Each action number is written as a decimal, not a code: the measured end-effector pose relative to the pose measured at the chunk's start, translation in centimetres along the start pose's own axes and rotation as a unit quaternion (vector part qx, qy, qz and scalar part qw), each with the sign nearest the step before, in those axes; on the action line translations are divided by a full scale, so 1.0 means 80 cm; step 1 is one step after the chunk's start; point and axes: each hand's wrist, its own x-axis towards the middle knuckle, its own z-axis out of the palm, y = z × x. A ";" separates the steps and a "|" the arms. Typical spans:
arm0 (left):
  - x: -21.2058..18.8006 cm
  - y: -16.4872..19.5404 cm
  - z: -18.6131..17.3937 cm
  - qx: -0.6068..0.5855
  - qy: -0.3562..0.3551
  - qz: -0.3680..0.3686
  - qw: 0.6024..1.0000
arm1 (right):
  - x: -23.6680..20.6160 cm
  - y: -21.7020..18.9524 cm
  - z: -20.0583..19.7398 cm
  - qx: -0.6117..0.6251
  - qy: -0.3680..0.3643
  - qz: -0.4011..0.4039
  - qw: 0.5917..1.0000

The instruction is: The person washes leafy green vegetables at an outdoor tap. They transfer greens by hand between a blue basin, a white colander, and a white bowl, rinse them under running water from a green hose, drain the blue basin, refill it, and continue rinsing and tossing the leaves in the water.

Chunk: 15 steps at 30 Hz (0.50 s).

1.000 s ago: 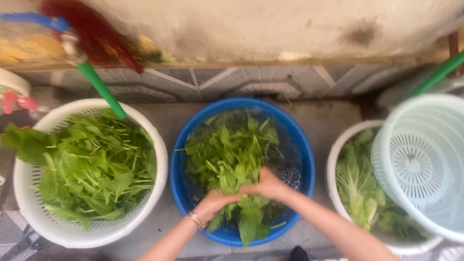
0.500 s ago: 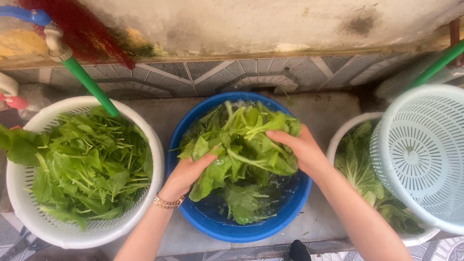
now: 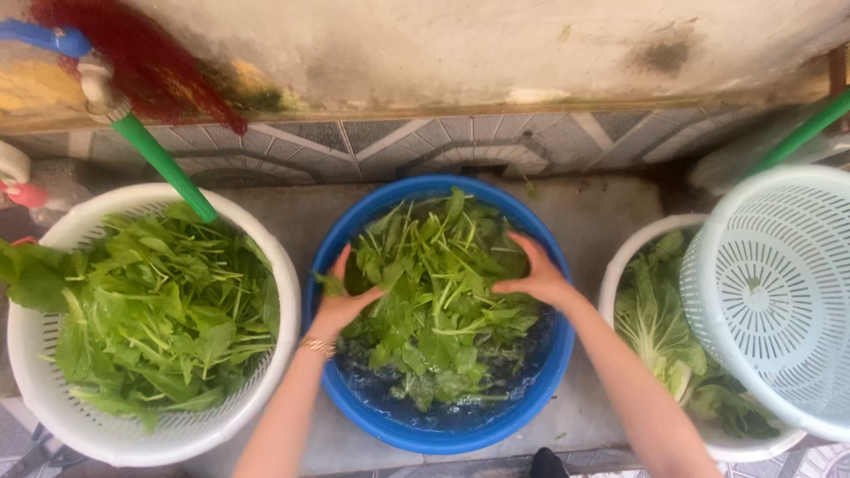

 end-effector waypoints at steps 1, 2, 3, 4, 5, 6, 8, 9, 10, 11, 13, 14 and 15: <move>0.000 -0.015 0.015 -0.032 0.006 0.012 0.999 | -0.001 0.003 0.018 0.049 -0.014 0.013 0.999; 0.001 -0.028 0.032 -0.077 -0.014 -0.036 0.996 | -0.003 0.002 0.035 0.096 -0.023 0.024 0.995; 0.005 -0.035 0.053 -0.122 -0.033 -0.078 0.989 | -0.002 -0.004 0.058 0.158 -0.078 0.130 0.976; 0.011 -0.039 0.071 -0.167 -0.050 -0.121 0.977 | -0.002 -0.011 0.078 0.216 -0.134 0.231 0.939; 0.014 -0.042 0.086 -0.213 -0.080 -0.131 0.965 | -0.002 -0.020 0.097 0.287 -0.127 0.139 0.939; 0.012 -0.044 0.096 -0.256 -0.109 -0.143 0.950 | -0.001 -0.029 0.113 0.356 -0.118 0.045 0.926; 0.004 -0.038 0.098 -0.301 -0.135 -0.142 0.933 | -0.001 -0.046 0.129 0.327 -0.063 0.128 0.934; -0.004 -0.031 0.092 -0.308 -0.134 -0.133 0.932 | -0.003 -0.052 0.127 0.311 -0.031 0.171 0.935; -0.015 -0.021 0.084 -0.317 -0.134 -0.125 0.931 | -0.006 -0.058 0.121 0.348 -0.014 0.138 0.927; -0.027 -0.009 0.073 -0.290 -0.136 -0.113 0.940 | -0.011 -0.062 0.110 0.384 0.005 0.107 0.917; -0.052 0.023 0.042 -0.239 -0.139 -0.092 0.957 | -0.024 -0.069 0.078 0.387 0.016 0.101 0.916; -0.060 0.042 0.029 -0.193 -0.146 -0.045 0.969 | -0.032 -0.073 0.059 0.356 0.007 0.125 0.926; -0.066 0.061 0.016 -0.145 -0.153 0.004 0.978 | -0.039 -0.079 0.041 0.325 -0.001 0.148 0.934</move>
